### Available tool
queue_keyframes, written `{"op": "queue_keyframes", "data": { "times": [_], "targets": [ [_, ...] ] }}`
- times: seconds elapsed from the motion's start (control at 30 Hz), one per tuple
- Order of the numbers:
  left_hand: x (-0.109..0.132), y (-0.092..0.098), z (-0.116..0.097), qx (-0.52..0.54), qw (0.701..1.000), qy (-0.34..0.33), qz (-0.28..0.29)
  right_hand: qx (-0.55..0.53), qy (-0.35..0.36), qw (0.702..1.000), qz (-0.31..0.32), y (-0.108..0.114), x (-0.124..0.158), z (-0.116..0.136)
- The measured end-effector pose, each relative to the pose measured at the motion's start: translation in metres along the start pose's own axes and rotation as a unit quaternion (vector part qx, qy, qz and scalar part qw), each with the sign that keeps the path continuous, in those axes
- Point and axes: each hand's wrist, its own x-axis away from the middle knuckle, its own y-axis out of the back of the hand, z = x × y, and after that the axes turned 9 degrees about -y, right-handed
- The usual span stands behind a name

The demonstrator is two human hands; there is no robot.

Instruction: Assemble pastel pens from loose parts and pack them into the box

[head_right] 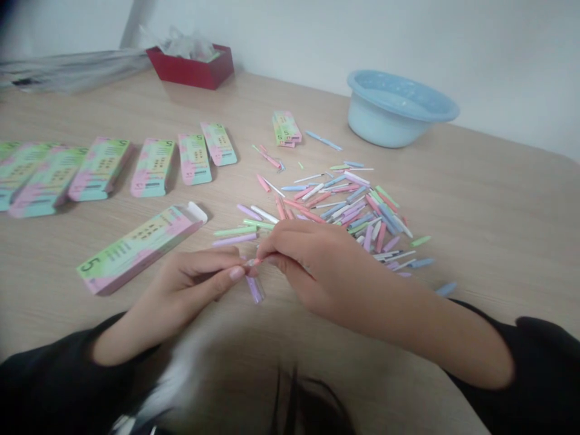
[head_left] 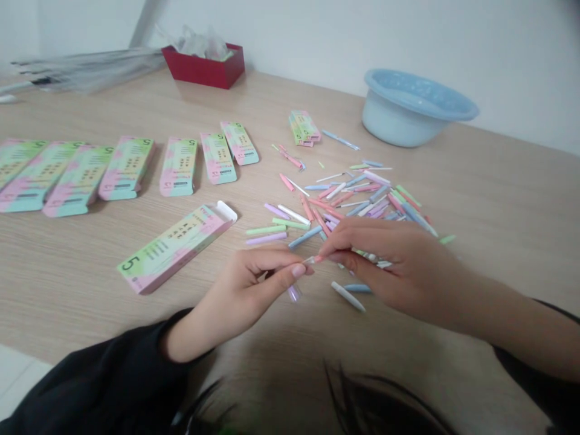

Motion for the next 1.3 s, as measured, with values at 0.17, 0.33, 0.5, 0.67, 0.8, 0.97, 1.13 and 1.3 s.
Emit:
{"op": "queue_keyframes", "data": {
  "times": [0.17,0.33,0.5,0.67,0.8,0.97,1.13,1.3],
  "targets": [
    [0.001,0.002,-0.004,0.026,1.0,0.003,-0.002,0.008,0.017,1.0,-0.014,0.002,0.003,0.007],
    [0.002,0.0,-0.004,0.06,0.998,0.024,-0.017,-0.054,-0.054,0.995,-0.058,0.0,0.02,0.007],
    [0.011,-0.012,-0.006,0.082,0.995,0.047,0.021,-0.223,-0.191,0.947,-0.131,-0.01,0.048,0.005],
    [0.016,-0.028,-0.008,0.083,0.994,0.04,0.052,-0.315,-0.215,0.909,-0.166,-0.028,0.061,0.013],
    [0.016,-0.034,-0.01,0.084,0.995,0.023,0.052,-0.34,-0.192,0.9,-0.192,-0.039,0.061,0.016],
    [0.016,-0.037,-0.009,0.082,0.995,0.031,0.039,-0.366,-0.197,0.887,-0.203,-0.045,0.063,0.011],
    [0.016,-0.039,-0.009,0.093,0.993,0.052,0.04,-0.422,-0.181,0.861,-0.218,-0.053,0.064,0.013],
    [0.016,-0.04,-0.007,0.102,0.993,0.05,0.042,-0.424,-0.19,0.857,-0.223,-0.057,0.062,0.015]
  ]
}}
